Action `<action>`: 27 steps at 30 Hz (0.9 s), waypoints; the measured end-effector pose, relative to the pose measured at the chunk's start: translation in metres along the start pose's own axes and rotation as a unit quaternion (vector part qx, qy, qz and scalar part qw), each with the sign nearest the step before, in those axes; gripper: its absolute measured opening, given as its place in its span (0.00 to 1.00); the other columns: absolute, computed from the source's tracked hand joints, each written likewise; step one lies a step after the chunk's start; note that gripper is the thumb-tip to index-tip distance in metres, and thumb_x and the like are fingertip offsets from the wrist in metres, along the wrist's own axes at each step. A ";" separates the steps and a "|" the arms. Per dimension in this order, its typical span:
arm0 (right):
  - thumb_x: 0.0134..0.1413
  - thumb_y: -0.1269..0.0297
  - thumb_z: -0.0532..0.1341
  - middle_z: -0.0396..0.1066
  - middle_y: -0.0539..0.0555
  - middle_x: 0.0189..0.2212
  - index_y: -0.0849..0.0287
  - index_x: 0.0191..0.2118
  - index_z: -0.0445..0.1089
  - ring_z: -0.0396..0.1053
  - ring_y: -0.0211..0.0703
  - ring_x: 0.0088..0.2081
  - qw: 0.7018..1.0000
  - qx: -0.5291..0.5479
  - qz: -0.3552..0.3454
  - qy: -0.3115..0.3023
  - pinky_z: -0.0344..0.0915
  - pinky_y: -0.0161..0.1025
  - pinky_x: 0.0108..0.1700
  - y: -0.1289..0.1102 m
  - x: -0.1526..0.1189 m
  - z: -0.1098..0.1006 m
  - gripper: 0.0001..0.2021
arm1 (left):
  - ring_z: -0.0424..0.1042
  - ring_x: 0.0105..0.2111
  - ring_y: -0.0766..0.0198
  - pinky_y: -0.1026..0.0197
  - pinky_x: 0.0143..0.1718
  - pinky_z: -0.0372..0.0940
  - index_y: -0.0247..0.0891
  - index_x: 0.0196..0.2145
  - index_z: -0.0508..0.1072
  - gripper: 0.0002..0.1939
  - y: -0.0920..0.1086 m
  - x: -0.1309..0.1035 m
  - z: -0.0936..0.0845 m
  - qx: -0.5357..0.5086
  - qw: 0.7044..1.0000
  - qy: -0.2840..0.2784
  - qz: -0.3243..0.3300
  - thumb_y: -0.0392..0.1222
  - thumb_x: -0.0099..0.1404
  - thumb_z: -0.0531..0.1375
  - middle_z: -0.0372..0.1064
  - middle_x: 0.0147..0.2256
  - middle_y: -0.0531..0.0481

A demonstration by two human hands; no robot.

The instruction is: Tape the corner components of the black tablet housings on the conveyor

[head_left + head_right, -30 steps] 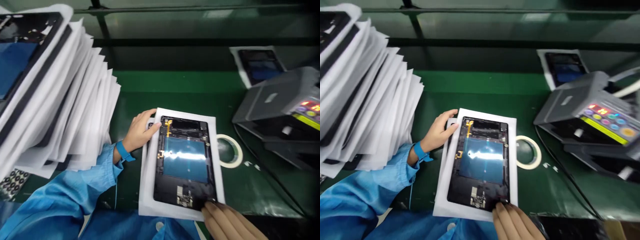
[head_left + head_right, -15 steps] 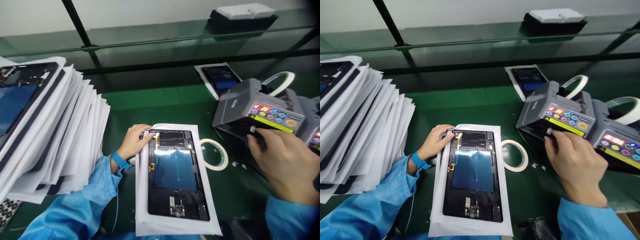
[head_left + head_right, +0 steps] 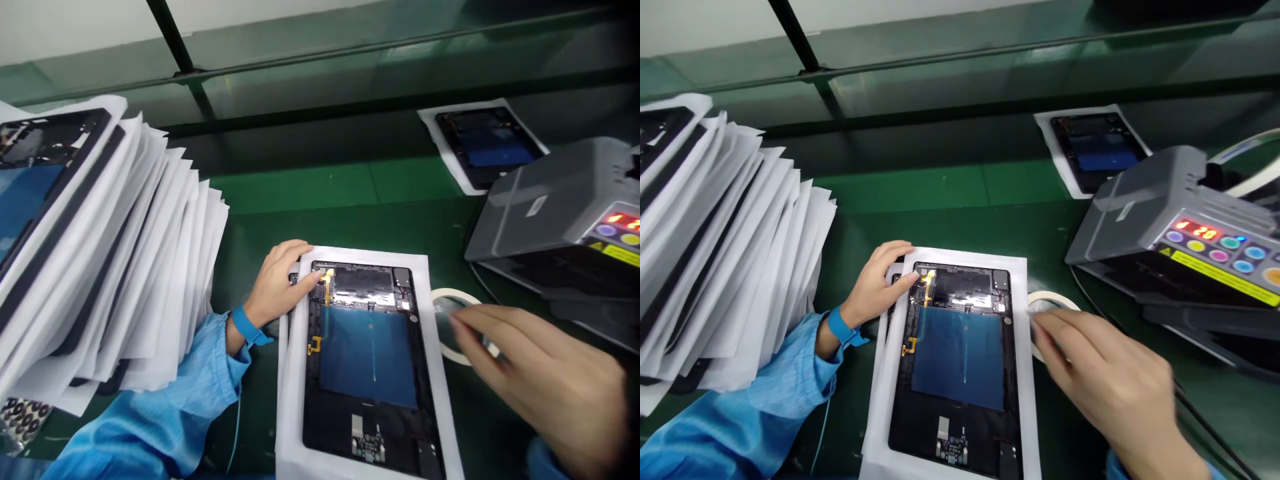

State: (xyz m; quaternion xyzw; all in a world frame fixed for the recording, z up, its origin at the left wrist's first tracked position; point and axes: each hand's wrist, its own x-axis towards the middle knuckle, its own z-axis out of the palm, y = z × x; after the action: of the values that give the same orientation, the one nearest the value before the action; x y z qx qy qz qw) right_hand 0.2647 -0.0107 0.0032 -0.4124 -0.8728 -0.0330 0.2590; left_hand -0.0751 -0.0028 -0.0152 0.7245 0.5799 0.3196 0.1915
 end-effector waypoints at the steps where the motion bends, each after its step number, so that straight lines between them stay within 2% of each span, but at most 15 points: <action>1: 0.60 0.69 0.64 0.77 0.50 0.37 0.56 0.42 0.71 0.75 0.41 0.36 0.999 -0.021 -0.040 0.008 0.64 0.38 0.35 -0.008 0.014 0.005 0.06 | 0.67 0.57 0.53 0.48 0.59 0.63 0.36 0.54 0.71 0.19 0.000 -0.001 0.000 0.008 1.000 0.019 0.012 0.48 0.70 0.59 0.69 0.55 0.39; 4: 0.63 0.69 0.62 0.77 0.49 0.35 0.59 0.41 0.70 0.74 0.39 0.32 0.994 -0.069 -0.090 0.010 0.62 0.37 0.29 -0.012 0.043 0.019 0.02 | 0.67 0.56 0.52 0.48 0.58 0.64 0.37 0.53 0.71 0.17 0.003 -0.003 0.001 0.043 0.996 0.052 0.057 0.48 0.70 0.60 0.68 0.55 0.39; 8: 0.63 0.68 0.62 0.77 0.49 0.35 0.59 0.42 0.70 0.75 0.40 0.32 0.997 -0.035 -0.066 0.011 0.63 0.37 0.28 0.000 0.044 0.031 0.03 | 0.71 0.50 0.53 0.50 0.50 0.67 0.37 0.48 0.72 0.13 0.011 -0.005 0.000 0.087 0.983 0.064 0.145 0.46 0.71 0.59 0.73 0.49 0.41; 10: 0.64 0.69 0.61 0.76 0.49 0.35 0.56 0.43 0.70 0.76 0.41 0.34 0.999 0.029 -0.042 0.007 0.67 0.37 0.32 0.006 0.038 0.035 0.04 | 0.73 0.43 0.57 0.53 0.44 0.67 0.37 0.45 0.73 0.10 0.022 -0.005 0.001 0.110 0.976 0.050 0.183 0.44 0.71 0.59 0.75 0.43 0.44; 13: 0.64 0.70 0.59 0.76 0.50 0.36 0.52 0.44 0.71 0.76 0.43 0.35 0.992 0.121 -0.022 -0.020 0.72 0.40 0.36 0.013 0.033 0.037 0.07 | 0.73 0.34 0.62 0.57 0.34 0.65 0.37 0.38 0.74 0.10 0.050 -0.001 0.010 0.144 0.964 -0.017 0.221 0.44 0.74 0.56 0.75 0.34 0.49; 16: 0.65 0.69 0.57 0.77 0.53 0.38 0.54 0.46 0.72 0.77 0.44 0.36 0.981 0.188 -0.023 -0.031 0.75 0.40 0.38 0.019 0.034 0.035 0.08 | 0.72 0.30 0.61 0.57 0.30 0.65 0.37 0.32 0.72 0.15 0.081 0.009 0.029 0.185 0.952 -0.091 0.225 0.45 0.74 0.54 0.71 0.29 0.50; 19: 0.66 0.69 0.54 0.77 0.56 0.40 0.57 0.47 0.71 0.77 0.44 0.38 0.974 0.220 -0.029 -0.032 0.75 0.39 0.40 0.025 0.036 0.033 0.10 | 0.73 0.28 0.58 0.56 0.27 0.65 0.37 0.29 0.70 0.14 0.102 0.023 0.049 0.225 0.943 -0.137 0.204 0.45 0.72 0.58 0.69 0.27 0.50; 22: 0.68 0.67 0.53 0.77 0.57 0.42 0.59 0.50 0.71 0.77 0.43 0.41 0.972 0.228 -0.030 -0.045 0.75 0.37 0.42 0.029 0.034 0.033 0.12 | 0.73 0.27 0.57 0.56 0.26 0.65 0.36 0.29 0.70 0.14 0.108 0.034 0.063 0.255 0.938 -0.158 0.174 0.45 0.71 0.59 0.69 0.25 0.48; 27: 0.69 0.59 0.51 0.76 0.56 0.45 0.57 0.51 0.72 0.76 0.45 0.43 0.971 0.236 -0.006 -0.051 0.75 0.39 0.43 0.031 0.026 0.036 0.15 | 0.72 0.26 0.59 0.56 0.25 0.64 0.38 0.30 0.70 0.14 0.105 0.038 0.070 0.254 0.942 -0.132 0.176 0.41 0.74 0.53 0.68 0.26 0.49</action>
State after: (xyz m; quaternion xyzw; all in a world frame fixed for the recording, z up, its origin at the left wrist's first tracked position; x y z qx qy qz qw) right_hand 0.2593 0.0375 -0.0203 -0.3360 -0.8704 0.1932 0.3037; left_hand 0.0531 0.0132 0.0118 0.8754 0.4745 0.0915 0.0168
